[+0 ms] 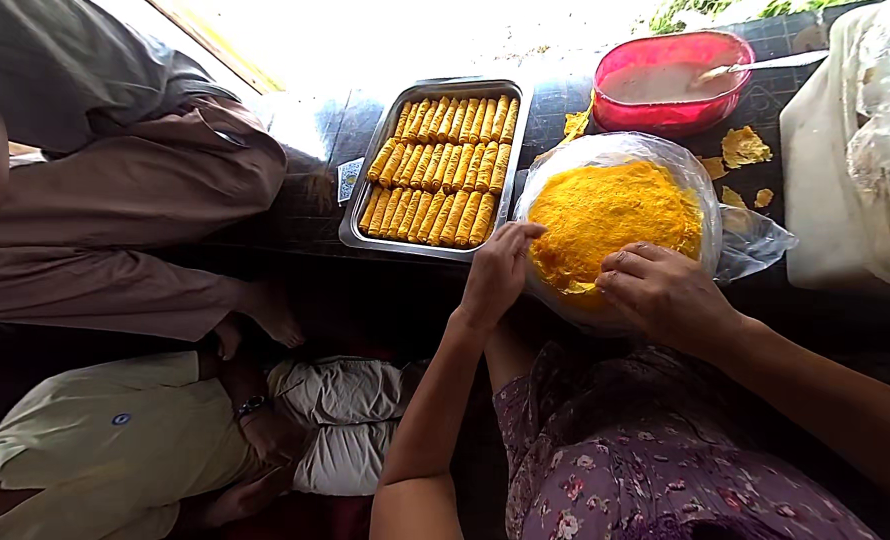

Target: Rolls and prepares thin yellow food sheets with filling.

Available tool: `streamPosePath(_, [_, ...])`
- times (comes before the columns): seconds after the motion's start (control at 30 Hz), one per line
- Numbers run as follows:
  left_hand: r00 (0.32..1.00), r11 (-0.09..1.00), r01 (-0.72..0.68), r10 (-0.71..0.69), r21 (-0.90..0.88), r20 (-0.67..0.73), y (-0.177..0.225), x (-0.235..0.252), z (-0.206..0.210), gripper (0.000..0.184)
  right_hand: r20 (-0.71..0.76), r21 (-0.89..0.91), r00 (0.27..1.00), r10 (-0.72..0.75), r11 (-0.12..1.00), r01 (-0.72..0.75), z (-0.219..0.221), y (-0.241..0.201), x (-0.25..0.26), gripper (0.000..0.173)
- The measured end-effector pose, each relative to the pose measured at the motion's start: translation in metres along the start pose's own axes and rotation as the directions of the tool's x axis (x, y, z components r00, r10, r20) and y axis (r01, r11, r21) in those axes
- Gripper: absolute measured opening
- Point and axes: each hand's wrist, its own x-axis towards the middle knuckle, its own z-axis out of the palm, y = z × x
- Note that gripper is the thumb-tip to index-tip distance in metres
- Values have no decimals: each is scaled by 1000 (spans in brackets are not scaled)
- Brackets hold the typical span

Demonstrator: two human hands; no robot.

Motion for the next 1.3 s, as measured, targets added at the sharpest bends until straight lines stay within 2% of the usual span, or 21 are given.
streamPosePath(0.07, [988,988,154,-154,17,13,-3,6,-2,29,-2,17,1000,23,1000,-23,-1,1,2,19])
streamPosePath(0.13, [970,970,242,-242,4,38,-1,11,-5,32,-11,31,999,47,998,-47,-2,1,4,19])
streamPosePath(0.23, [907,914,405,-404,17,121,10,27,-7,36,-41,42,995,91,995,-89,-3,1,4,19])
streamPosePath(0.37, [846,880,464,-474,100,244,17,48,-9,41,-100,102,979,178,980,-168,-5,3,4,15])
streamPosePath(0.43, [881,905,414,-425,99,209,15,50,-10,39,-102,154,965,240,962,-223,-7,6,5,15])
streamPosePath(0.53, [965,964,249,-256,94,60,14,39,-15,31,-70,226,949,308,931,-285,-12,11,7,15])
streamPosePath(0.63, [993,997,75,-78,34,94,11,30,-17,26,-67,262,950,304,924,-277,-10,14,6,15])
streamPosePath(0.77, [985,997,-74,78,-30,154,10,26,-13,16,-71,247,959,274,936,-249,-6,14,5,15])
streamPosePath(0.9, [967,990,-114,130,-86,219,2,31,-16,23,-66,242,955,289,933,-266,-7,13,5,14])
streamPosePath(1.03, [953,984,-165,177,-71,247,-1,36,-18,13,-44,246,959,279,934,-260,-9,14,6,15])
streamPosePath(1.2, [937,977,-215,205,7,282,8,48,-14,16,50,254,946,321,912,-323,-16,12,21,28])
streamPosePath(1.3, [937,963,-269,261,5,231,10,56,-4,15,161,260,912,376,875,-407,-17,12,38,35])
